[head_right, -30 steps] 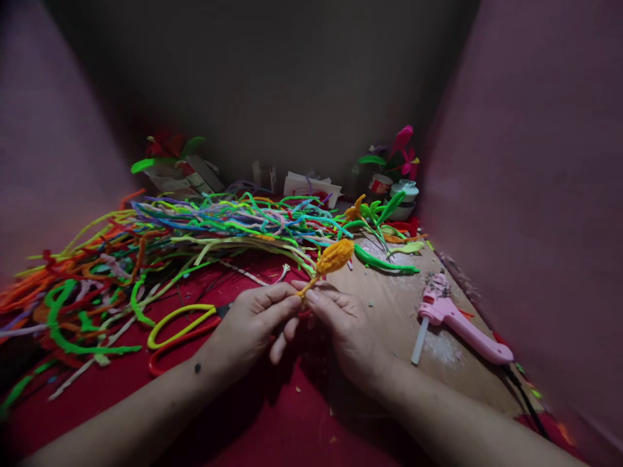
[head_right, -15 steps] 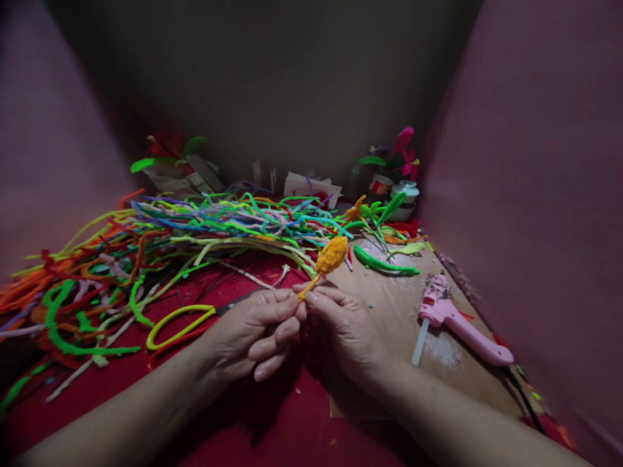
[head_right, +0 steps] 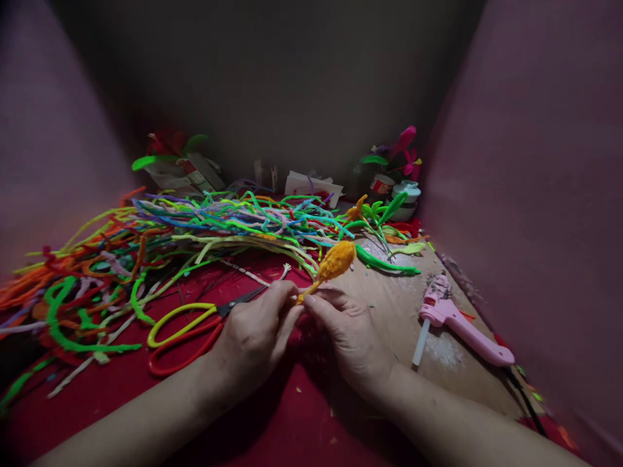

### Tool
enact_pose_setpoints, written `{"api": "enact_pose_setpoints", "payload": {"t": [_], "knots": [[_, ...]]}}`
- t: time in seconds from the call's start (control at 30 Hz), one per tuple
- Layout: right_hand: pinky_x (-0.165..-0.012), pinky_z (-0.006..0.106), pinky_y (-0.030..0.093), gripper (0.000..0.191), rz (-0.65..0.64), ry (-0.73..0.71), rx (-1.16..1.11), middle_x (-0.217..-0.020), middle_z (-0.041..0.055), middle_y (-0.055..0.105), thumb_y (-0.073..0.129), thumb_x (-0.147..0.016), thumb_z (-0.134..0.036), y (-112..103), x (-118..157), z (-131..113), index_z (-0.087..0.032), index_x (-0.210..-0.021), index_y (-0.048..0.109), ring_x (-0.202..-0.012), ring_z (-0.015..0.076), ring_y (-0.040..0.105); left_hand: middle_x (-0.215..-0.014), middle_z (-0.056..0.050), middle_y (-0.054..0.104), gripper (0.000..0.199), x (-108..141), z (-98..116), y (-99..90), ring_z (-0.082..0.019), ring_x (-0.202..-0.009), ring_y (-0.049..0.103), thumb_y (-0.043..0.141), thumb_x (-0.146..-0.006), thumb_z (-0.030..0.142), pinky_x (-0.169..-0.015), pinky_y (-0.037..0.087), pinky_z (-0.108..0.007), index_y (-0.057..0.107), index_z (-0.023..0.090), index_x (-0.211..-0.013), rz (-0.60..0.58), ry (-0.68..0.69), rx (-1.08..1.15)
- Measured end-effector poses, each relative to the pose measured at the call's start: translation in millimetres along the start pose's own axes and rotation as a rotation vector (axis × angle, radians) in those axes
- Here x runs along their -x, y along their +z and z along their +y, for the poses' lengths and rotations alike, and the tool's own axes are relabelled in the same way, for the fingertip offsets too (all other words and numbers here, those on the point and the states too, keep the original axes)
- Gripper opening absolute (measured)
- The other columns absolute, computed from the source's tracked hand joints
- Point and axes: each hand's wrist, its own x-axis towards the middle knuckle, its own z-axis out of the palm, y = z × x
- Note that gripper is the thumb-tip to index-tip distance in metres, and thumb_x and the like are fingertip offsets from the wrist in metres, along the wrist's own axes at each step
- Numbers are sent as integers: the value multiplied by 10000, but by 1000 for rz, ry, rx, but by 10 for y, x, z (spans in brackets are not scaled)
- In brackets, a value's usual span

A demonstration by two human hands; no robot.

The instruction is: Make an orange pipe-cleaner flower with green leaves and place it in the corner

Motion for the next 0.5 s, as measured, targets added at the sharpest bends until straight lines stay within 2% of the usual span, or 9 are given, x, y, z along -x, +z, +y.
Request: {"api": "enact_pose_setpoints", "payload": {"t": [0.1,0.23,0.37,0.5], "knots": [[-742,279,412,115,-1,-95,184,-747,-1,656,631,-796,-261,-2,39,-30,-202,-817,727,-746,146,551,-667,-40,552,142,2,-14,7,-154,-554,521,386,-879,136,-498,387,-247,509,152,-810,26,113,-124],[-826,331,403,148,-5,-153,322,-850,9,679,604,-819,-293,-27,73,-52,-229,-883,722,-838,180,571,-696,-43,572,156,-3,-13,-2,-134,-593,529,400,-854,80,-546,404,-223,546,134,-852,27,65,90],[-875,326,381,140,4,-167,367,-912,5,666,602,-823,-303,-51,61,-49,-244,-836,728,-901,176,570,-645,10,552,138,-49,19,-36,-82,-560,508,442,-862,126,-561,395,-177,562,157,-801,-31,-164,449],[-854,305,392,191,-13,-146,342,-902,5,645,587,-833,-303,-61,36,-36,-227,-719,720,-892,163,563,-508,58,463,168,-134,66,-91,-45,-399,407,480,-842,196,-417,332,-153,537,157,-688,-192,-515,845]]}}
